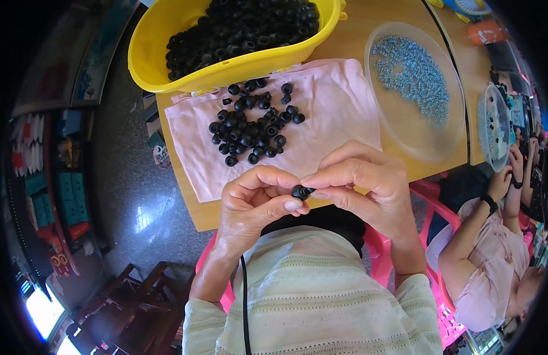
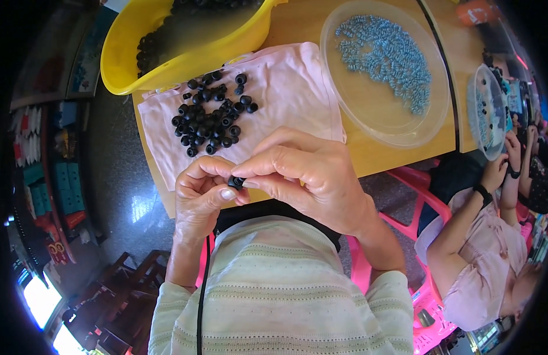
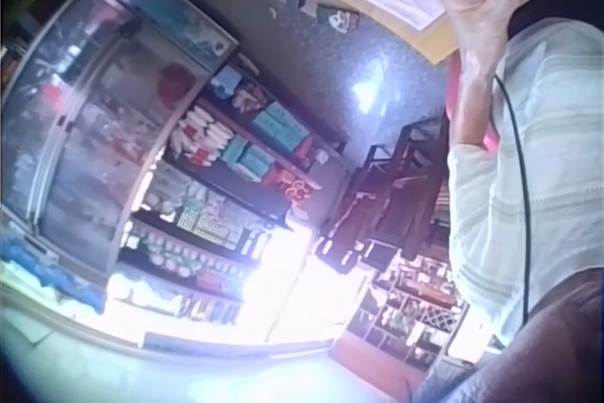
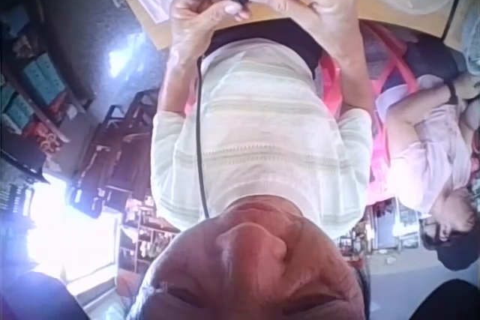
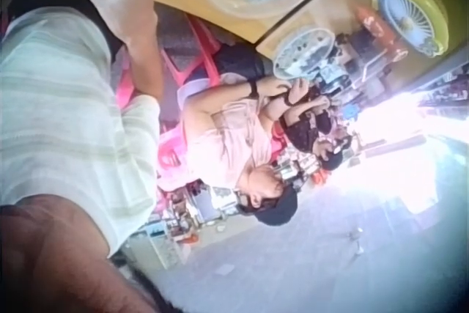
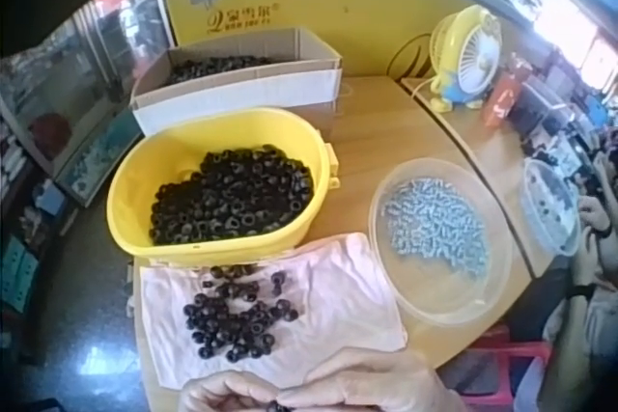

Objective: The person assembles small plastic components by manually inserting blue beads into black plastic rings.

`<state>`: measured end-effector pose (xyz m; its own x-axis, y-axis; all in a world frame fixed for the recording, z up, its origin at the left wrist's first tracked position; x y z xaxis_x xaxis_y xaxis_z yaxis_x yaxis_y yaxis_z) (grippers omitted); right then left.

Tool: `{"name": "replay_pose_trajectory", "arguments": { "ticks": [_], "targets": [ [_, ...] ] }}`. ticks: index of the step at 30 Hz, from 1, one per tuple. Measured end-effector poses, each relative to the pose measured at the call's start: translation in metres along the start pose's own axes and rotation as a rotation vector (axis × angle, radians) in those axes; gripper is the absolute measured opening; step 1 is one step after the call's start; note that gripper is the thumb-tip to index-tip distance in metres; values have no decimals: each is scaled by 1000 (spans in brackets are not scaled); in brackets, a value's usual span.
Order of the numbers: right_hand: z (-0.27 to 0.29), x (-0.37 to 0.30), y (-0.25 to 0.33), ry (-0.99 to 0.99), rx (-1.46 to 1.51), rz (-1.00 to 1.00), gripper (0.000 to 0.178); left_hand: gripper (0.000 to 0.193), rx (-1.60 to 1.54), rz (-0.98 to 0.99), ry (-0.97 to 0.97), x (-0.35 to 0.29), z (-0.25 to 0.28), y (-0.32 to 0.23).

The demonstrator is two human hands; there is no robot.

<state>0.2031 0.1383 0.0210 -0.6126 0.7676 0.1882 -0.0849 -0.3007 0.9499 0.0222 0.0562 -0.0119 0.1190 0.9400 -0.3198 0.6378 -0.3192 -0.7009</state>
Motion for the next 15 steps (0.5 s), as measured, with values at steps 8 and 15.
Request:
{"name": "replay_pose_trajectory", "arguments": {
  "ticks": [8,15],
  "targets": [
    [-1,0,-5,27,52,1,19,21,-20,53,10,1,2,1],
    [-2,-2,-8,27,222,-190,17,21,-88,101,6,6,-2,-3]
  ]
}}
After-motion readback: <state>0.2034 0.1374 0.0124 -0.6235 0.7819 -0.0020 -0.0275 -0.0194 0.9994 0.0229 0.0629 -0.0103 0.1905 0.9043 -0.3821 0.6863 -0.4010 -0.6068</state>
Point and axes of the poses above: each hand's wrist, its own x-axis towards the middle knuckle, its own z-axis out of the back of the hand, y = z × x, the point moved 1 cm from there along x, towards the middle knuckle, and after that the axes turned 2 degrees about -x, right-handed, at the moved point
